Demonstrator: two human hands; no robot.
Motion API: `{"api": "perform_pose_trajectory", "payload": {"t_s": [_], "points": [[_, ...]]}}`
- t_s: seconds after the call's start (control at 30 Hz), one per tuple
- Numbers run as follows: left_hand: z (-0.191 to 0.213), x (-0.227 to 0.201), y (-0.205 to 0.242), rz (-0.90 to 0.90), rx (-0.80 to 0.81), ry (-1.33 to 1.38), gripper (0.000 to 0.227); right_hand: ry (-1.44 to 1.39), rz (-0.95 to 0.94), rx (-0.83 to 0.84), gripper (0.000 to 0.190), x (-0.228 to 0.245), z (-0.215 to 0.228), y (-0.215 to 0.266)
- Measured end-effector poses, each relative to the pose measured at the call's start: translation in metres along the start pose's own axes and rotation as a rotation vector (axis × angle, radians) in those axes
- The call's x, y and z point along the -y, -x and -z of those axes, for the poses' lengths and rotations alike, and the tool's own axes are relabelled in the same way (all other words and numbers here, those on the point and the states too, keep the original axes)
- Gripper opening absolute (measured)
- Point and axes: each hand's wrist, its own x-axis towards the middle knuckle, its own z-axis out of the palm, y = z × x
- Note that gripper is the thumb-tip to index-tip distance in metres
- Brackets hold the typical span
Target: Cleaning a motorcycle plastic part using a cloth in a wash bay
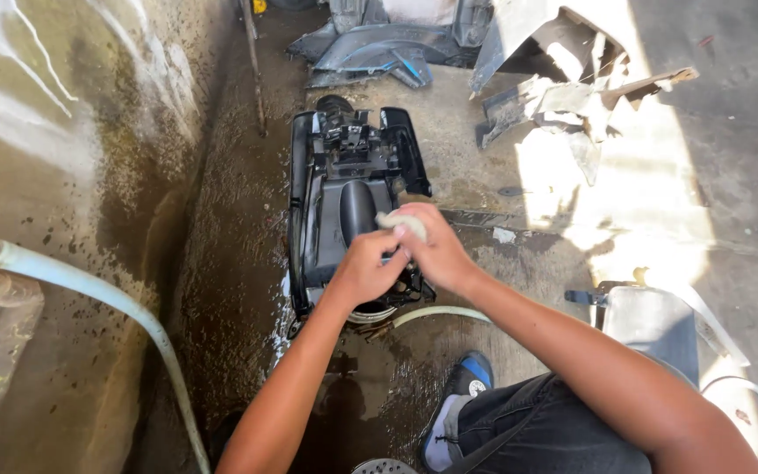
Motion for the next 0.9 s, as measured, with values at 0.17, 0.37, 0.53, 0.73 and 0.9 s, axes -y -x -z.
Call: {"api": "perform_pose_trajectory", "payload": {"t_s": [0.17, 0.37, 0.53, 0.73, 0.9], "points": [[-0.008, 0.028, -0.006, 0.358, -0.163, 1.070, 0.058, -0.124, 0.173, -0.118, 0.048, -0.031, -0.006, -0.008], [0.037, 0.050, 0.003, 0.485, 0.393, -0.064, 0.056, 0.429, -0.026, 0.026, 0.043, -0.119, -0.044, -0.002], [-0.020, 0.105, 0.022, 0.434, 0.563, -0.546, 0.103, 0.782, 0.004, 0.079, 0.042, -0.101, -0.076, 0.024], [0.006, 0.063, 0.031, 0.402, 0.622, -0.552, 0.103, 0.745, -0.062, 0.009, 0.038, -0.106, -0.108, 0.031], [-0.004, 0.092, 0.025, 0.379, 0.559, -0.543, 0.112, 0.789, -0.045, -0.025, 0.021, -0.126, -0.120, 0.008]]}}
